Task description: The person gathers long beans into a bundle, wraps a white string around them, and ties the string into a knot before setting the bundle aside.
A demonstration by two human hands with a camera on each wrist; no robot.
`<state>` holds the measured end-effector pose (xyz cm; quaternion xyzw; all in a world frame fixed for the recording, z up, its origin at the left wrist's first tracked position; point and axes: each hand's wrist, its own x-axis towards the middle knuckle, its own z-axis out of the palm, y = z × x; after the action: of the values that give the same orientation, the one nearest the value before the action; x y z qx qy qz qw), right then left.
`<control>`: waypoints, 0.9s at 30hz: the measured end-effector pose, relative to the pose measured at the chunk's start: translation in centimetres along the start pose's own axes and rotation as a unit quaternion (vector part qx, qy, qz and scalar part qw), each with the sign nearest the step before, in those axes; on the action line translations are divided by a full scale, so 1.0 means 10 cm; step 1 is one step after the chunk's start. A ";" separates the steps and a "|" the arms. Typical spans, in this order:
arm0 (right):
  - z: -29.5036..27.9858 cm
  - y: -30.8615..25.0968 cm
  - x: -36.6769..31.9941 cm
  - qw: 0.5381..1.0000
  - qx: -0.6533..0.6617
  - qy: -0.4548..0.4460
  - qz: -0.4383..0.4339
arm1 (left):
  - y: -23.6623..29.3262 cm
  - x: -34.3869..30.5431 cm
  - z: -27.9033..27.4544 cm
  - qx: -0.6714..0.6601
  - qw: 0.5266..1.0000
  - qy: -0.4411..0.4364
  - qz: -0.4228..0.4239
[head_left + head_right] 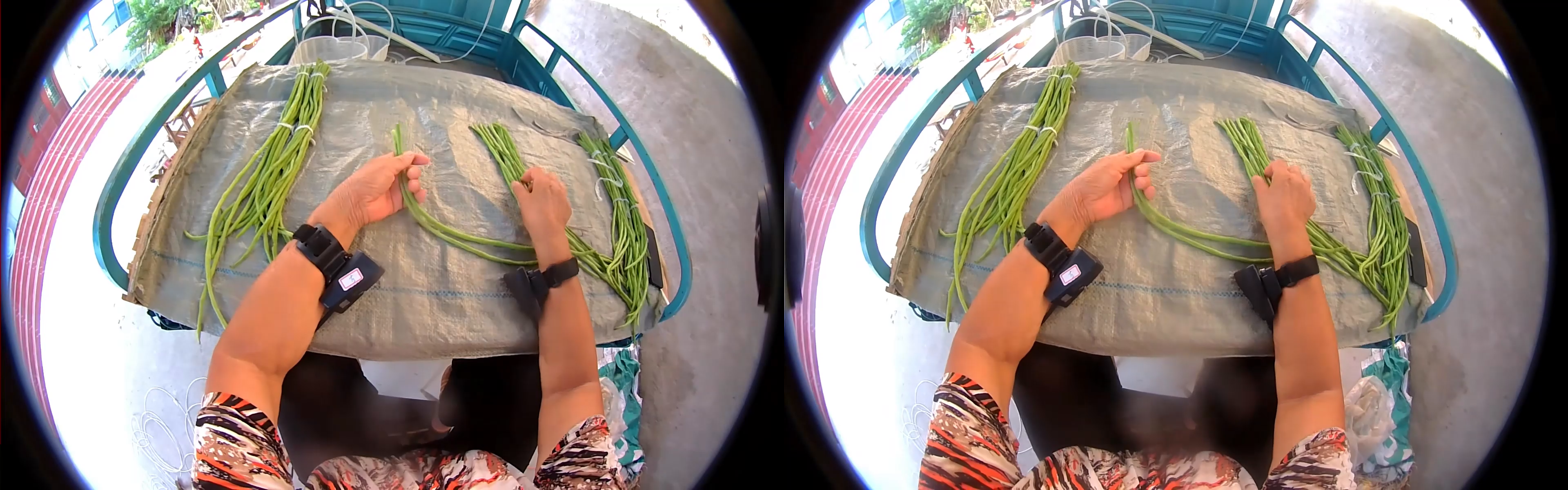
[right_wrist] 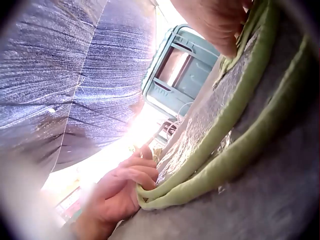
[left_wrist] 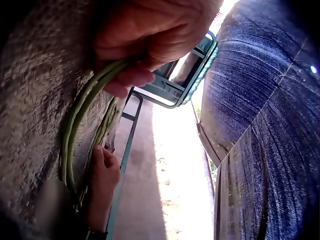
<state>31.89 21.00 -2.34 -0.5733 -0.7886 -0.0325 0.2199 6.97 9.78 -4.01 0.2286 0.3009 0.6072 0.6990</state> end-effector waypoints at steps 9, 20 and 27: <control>0.10 0.00 0.02 0.996 -0.023 0.035 -0.078 | 0.00 0.00 0.04 0.022 1.000 0.020 -0.001; -0.02 -0.41 -0.17 0.867 0.453 -0.135 -0.159 | 0.02 0.01 0.05 -0.005 1.000 0.003 -0.018; -0.12 -0.58 -0.33 0.823 0.458 -0.268 -0.203 | -0.01 0.03 -0.01 -0.001 1.000 0.017 0.002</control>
<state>27.75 15.70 -1.35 -0.2196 -0.8393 0.4432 0.2256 7.03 10.09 -4.22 0.2184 0.3116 0.6126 0.6927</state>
